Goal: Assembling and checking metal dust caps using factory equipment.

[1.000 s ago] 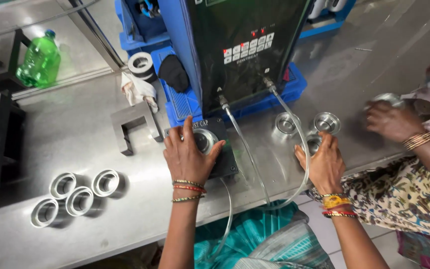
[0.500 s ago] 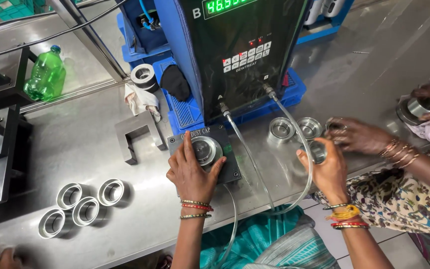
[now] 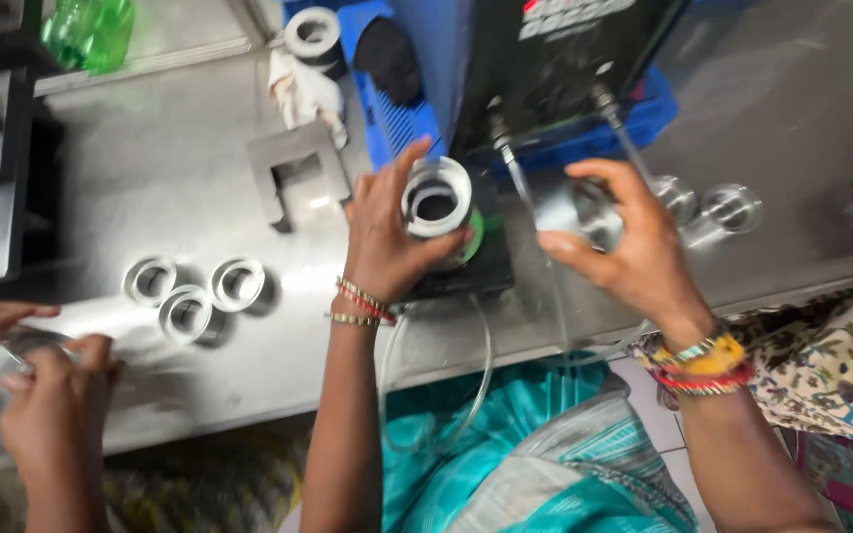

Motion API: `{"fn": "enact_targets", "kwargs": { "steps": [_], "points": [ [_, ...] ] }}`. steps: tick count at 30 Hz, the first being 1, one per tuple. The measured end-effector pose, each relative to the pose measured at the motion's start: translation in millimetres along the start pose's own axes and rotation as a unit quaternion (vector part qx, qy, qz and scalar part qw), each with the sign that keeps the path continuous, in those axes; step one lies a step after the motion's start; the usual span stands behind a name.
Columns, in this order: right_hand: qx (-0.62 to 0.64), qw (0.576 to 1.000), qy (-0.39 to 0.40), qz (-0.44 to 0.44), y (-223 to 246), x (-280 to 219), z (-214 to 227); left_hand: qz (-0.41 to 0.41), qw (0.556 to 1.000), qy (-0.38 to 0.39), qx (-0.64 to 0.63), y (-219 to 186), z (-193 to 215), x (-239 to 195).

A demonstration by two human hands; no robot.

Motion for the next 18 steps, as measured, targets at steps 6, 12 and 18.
{"fn": "enact_targets", "kwargs": {
  "steps": [6,12,18],
  "points": [
    [-0.067,0.983,0.072,0.156,90.7,34.3,-69.3,-0.036,0.984,-0.175,-0.014,42.2,67.9,-13.2],
    [-0.123,0.961,0.143,0.202,102.1,40.0,-108.9,0.116,0.964,-0.185,0.151,121.2,77.1,-59.7],
    [-0.21,0.952,0.133,0.177,91.5,23.7,-139.1,0.225,0.952,-0.098,0.181,144.8,58.7,-76.6]
  ]
}}
Point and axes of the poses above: each hand's wrist, its own x-axis towards the middle knuckle, its own z-axis out of the back of the hand, y = z × x, the point moved 9 cm from there along x, towards the middle knuckle, and after that the axes turned 13 degrees about -x, right-handed, at the moved point
